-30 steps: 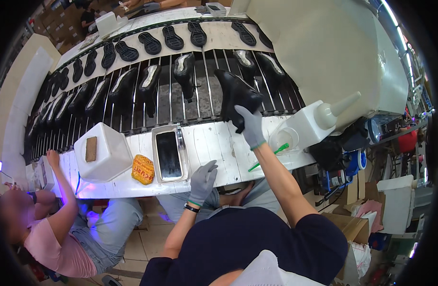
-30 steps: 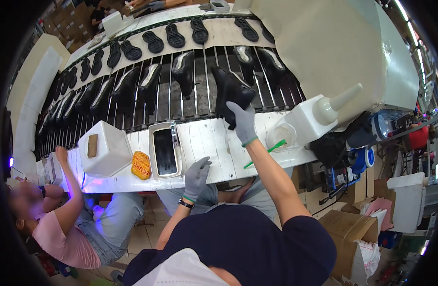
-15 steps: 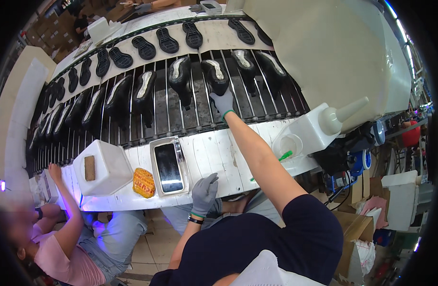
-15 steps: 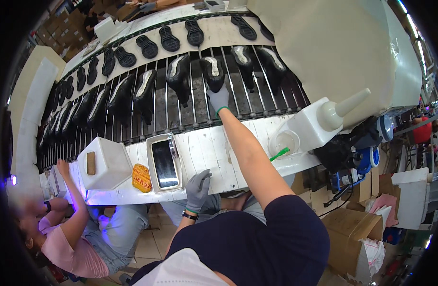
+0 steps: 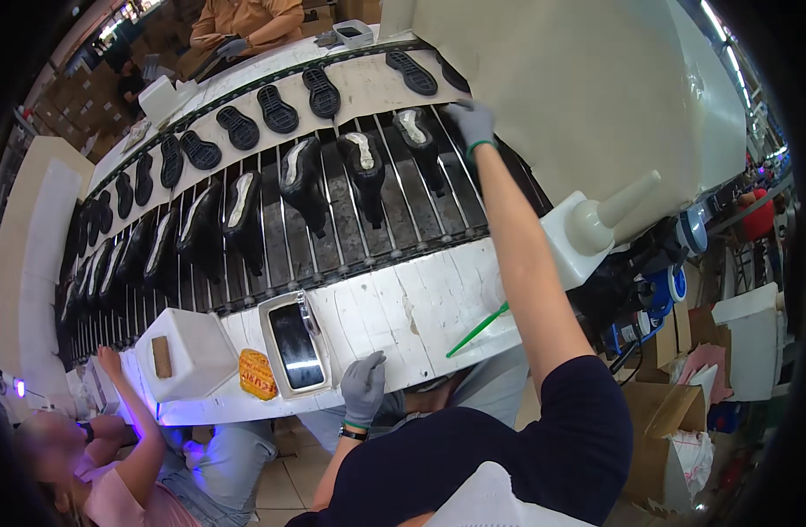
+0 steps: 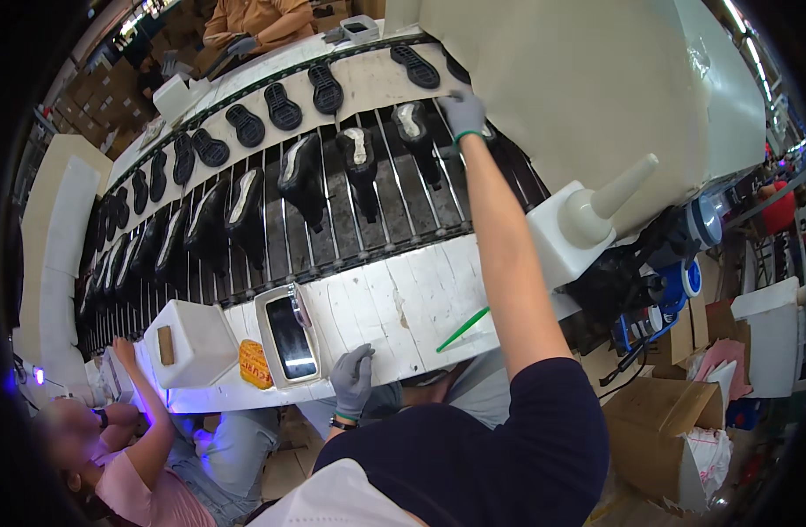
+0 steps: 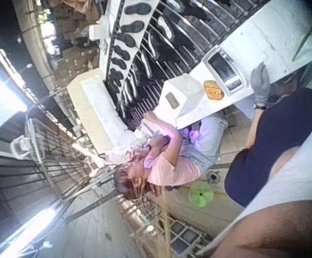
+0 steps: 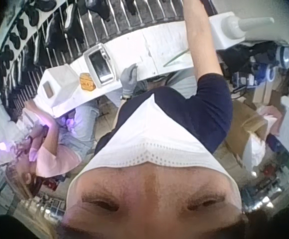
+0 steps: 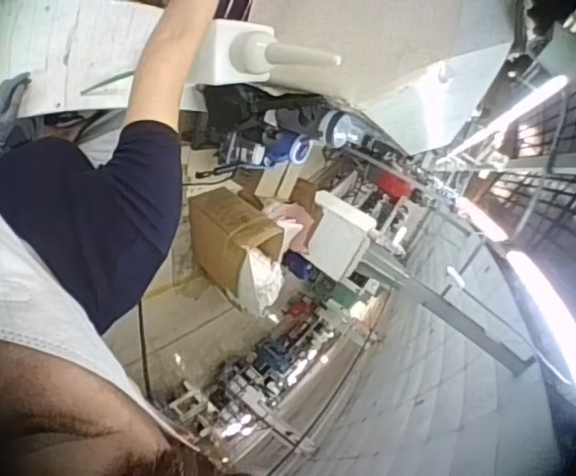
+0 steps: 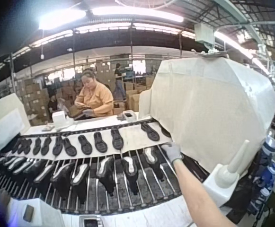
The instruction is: The person scrubs the sole of a black shoe with a green brush and cleaning solution, then places it on a drying rack. They repeat this process for several shoes, handling them one at a time.
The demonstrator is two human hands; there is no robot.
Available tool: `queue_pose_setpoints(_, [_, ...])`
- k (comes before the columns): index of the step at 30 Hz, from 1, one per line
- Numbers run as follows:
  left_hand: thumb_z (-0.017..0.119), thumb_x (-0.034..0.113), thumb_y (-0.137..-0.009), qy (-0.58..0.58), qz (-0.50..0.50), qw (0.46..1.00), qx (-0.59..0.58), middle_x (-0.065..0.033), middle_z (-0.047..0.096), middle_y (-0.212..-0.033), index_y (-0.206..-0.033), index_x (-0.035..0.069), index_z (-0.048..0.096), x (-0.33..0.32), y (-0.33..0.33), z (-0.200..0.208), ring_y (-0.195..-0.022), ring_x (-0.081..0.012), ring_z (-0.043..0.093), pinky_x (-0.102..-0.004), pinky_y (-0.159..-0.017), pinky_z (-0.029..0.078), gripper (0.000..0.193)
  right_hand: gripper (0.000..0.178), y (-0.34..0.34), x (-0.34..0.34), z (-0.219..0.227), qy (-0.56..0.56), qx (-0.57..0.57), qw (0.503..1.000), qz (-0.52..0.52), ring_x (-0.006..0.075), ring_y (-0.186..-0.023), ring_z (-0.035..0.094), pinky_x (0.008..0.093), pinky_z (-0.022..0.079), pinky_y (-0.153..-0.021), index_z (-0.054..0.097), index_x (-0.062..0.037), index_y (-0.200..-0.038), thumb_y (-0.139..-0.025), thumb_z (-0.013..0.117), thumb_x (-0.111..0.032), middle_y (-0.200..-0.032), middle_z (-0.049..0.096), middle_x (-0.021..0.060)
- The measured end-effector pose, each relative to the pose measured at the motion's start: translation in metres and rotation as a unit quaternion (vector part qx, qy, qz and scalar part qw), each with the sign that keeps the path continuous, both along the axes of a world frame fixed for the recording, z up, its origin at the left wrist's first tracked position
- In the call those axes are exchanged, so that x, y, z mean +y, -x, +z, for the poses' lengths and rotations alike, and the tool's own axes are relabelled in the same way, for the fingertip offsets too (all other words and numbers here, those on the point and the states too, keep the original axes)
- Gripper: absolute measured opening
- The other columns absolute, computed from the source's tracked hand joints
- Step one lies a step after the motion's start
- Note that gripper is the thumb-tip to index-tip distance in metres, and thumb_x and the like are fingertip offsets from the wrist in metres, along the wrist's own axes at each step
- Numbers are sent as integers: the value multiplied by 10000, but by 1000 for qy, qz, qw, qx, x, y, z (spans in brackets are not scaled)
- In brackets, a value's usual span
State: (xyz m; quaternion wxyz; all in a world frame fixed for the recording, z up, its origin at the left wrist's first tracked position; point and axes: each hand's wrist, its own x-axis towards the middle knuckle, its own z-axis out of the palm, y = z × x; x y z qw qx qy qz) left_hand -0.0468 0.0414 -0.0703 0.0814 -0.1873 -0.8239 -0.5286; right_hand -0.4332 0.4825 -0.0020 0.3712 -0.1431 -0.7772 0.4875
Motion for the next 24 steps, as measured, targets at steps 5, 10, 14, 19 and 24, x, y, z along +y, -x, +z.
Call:
queue_pose_setpoints(5, [640,57,-866,57,60,997,5,-92,714,-890,-1056,44,695,-12,-17,2,-764,-275,646,-371,-704,509,198,888,-12,5,-8,-96,-465,880,2,366,-1165,622,422,492,-994,611,46,-1257,-614,864,-511,-1256,630,255])
queue_pose_setpoints(10, [656,27,-837,78,51,995,22,-91,706,-870,-1038,51,700,-8,-10,-3,-750,-282,643,-369,-690,512,207,718,-8,31,-65,-149,-378,908,-98,371,-1012,688,444,559,-879,701,25,-1092,-581,879,-446,-1132,687,242])
queue_pose_setpoints(14, [659,29,-831,79,57,994,45,-100,698,-859,-1027,48,698,-7,-11,-2,-761,-289,646,-377,-707,517,201,817,-21,0,-30,-124,-446,885,-50,370,-1049,677,412,548,-912,661,75,-1136,-561,878,-462,-1164,672,261])
queue_pose_setpoints(19, [663,41,-834,89,64,993,47,-105,699,-870,-1019,47,697,-8,-13,0,-779,-291,650,-384,-720,519,188,750,-43,-27,-2,-162,-450,876,-62,362,-1083,665,412,549,-931,655,55,-1135,-567,858,-391,-1175,668,252])
queue_pose_setpoints(24, [671,59,-837,79,53,993,73,-112,698,-866,-1012,45,700,-5,-12,1,-778,-297,650,-389,-725,519,178,652,-60,-25,10,-201,-404,885,-114,344,-1080,670,415,543,-929,699,10,-1082,-593,845,-397,-1119,700,215])
